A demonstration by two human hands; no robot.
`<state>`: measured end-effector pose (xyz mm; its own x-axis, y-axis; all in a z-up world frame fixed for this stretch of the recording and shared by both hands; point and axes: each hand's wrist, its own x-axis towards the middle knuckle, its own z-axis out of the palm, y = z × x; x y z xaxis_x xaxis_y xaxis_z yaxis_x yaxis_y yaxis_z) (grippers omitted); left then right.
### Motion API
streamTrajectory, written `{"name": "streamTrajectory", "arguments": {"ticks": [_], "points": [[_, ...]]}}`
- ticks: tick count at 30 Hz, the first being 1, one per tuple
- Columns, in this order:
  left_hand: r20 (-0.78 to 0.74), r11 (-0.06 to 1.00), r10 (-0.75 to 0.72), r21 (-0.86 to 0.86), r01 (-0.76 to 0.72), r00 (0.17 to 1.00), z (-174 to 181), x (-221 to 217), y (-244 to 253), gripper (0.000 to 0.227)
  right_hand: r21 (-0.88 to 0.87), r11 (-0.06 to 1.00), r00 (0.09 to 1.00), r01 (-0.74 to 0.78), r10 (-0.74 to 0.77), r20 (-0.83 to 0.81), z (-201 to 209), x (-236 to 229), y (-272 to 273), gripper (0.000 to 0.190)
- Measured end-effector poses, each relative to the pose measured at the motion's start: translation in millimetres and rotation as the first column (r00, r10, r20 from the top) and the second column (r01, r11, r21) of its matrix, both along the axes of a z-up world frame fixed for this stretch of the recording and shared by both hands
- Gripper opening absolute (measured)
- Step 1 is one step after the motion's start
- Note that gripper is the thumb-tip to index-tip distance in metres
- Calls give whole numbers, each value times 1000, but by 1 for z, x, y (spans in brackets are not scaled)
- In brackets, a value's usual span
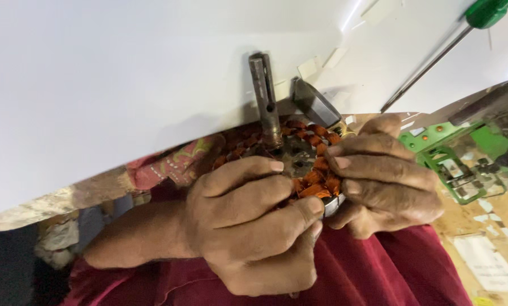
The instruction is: The person inserts small white rectangular pieces into slots around the edge of a circular copper-wound stator component. They repeatedly pick up pieces from the table and press them into place while holding the stator with the other hand.
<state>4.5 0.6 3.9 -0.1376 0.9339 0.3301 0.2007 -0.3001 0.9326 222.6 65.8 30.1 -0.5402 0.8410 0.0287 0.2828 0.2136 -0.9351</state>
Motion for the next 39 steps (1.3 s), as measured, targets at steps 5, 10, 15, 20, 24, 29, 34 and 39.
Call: {"name": "streamTrajectory", "arguments": {"ticks": [5, 10, 15, 20, 24, 29, 34, 39], "points": [[-31, 1000, -17, 2, 17, 999, -1, 0, 0, 23, 83, 997, 998, -9, 4, 65, 6, 2, -7, 13], [-12, 999, -28, -21, 28, 1000, 1, 2, -3, 21, -25, 999, 993, -30, 33, 110, 16, -8, 4, 19], [-7, 999, -13, -37, 13, 1000, 3, 5, -3, 24, -179, 984, 991, -10, 33, 128, 25, -9, 9, 23], [6, 1000, -1, -19, 1, 1000, -1, 6, -8, 27, -257, 959, 982, -118, 151, 115, 24, -13, 24, 23], [3, 999, 27, -24, -27, 1000, -2, 9, -13, 27, -307, 937, 984, -168, 140, -113, 4, -11, 28, 51], [13, 976, 203, 75, -203, 979, -16, 27, -22, 23, -247, 961, 964, -127, 61, -259, -13, 1, 6, 77], [-32, 993, 108, 49, -107, 994, -32, 21, -30, 18, -109, 976, 982, -187, 181, -62, -25, -4, -2, 73], [-186, 989, 106, -80, -122, 977, -13, 13, -30, 16, -78, 990, 993, -114, 114, -13, -16, 4, 2, 82]]}}
